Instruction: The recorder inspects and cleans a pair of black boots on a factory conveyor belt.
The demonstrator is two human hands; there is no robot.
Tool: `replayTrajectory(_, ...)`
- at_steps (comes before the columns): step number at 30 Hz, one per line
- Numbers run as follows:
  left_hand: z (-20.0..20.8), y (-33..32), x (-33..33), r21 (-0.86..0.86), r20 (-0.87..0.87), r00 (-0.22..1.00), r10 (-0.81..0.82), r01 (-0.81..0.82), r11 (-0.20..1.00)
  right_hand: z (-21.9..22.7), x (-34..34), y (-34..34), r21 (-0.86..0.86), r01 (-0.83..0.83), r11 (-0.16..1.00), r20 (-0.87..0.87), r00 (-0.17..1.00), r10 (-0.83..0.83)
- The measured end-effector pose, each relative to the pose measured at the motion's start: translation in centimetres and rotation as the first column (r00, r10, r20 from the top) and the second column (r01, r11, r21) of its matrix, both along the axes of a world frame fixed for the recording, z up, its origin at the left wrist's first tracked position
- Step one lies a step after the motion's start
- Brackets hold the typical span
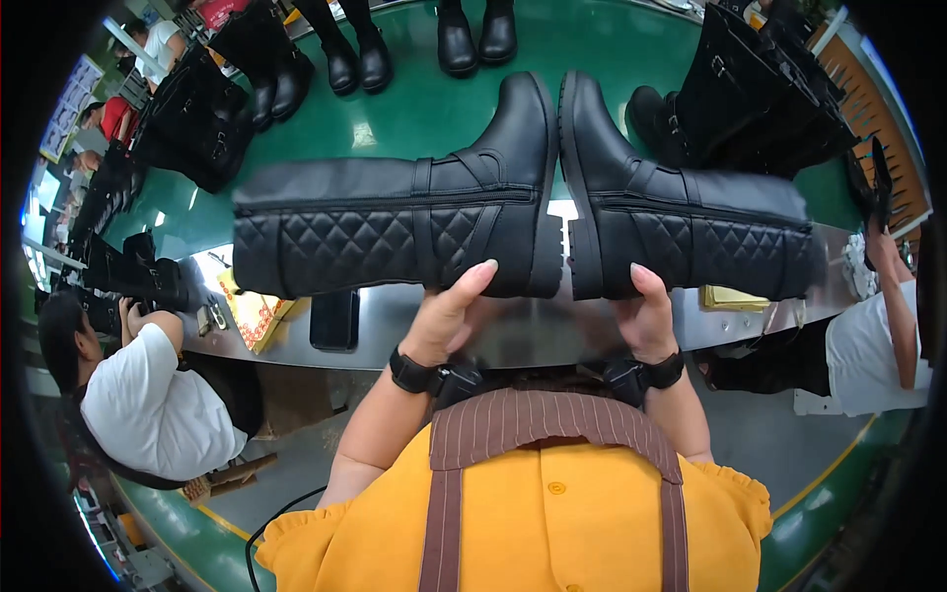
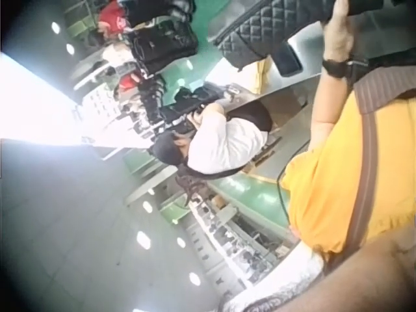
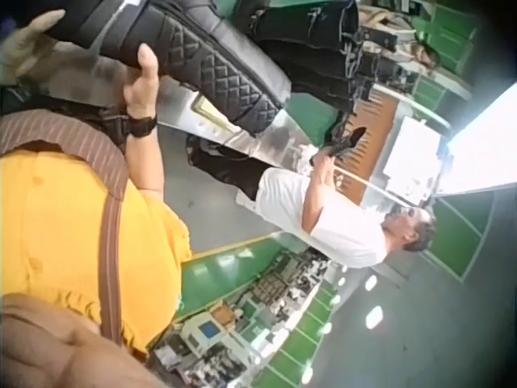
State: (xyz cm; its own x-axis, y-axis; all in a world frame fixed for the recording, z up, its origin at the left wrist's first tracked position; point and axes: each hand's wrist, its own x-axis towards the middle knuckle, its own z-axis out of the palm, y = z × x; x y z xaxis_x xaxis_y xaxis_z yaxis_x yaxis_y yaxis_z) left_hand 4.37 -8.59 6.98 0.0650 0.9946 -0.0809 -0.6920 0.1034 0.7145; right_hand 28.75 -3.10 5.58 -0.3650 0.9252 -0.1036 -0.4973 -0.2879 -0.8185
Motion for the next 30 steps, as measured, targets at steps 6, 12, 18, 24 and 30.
replayTrajectory(6, 0.2, -0.1, 0.7, 0.077, 0.118, 0.985, -0.126, 0.117, 0.990, 0.0, -0.5, -0.6, 0.006, -0.015, 1.000, -0.213, 0.977, 0.016)
replayTrajectory(12, -1.7, -0.7, 0.1, 0.054, 0.142, 0.976, -0.165, 0.158, 0.986, -1.6, 0.6, -0.7, 0.001, -0.078, 0.997, -0.171, 0.982, 0.077)
replayTrajectory(18, -0.6, 0.4, 1.1, 0.003, -0.328, 0.945, -0.001, 0.002, 1.000, 0.2, -0.9, 0.5, 0.492, -0.043, 0.870, 0.436, 0.877, -0.203)
replayTrajectory(24, 1.1, 0.5, 3.0, -0.026, -0.466, 0.884, 0.026, -0.043, 0.999, 3.5, -3.1, 1.7, 0.786, -0.214, 0.580, 0.544, 0.684, -0.485)
replayTrajectory(30, 0.0, -0.6, 2.4, 0.479, -0.672, 0.655, 0.345, 0.030, 0.877, 1.9, -3.1, 5.5, 0.355, -0.034, 0.934, 0.242, 0.969, -0.057)
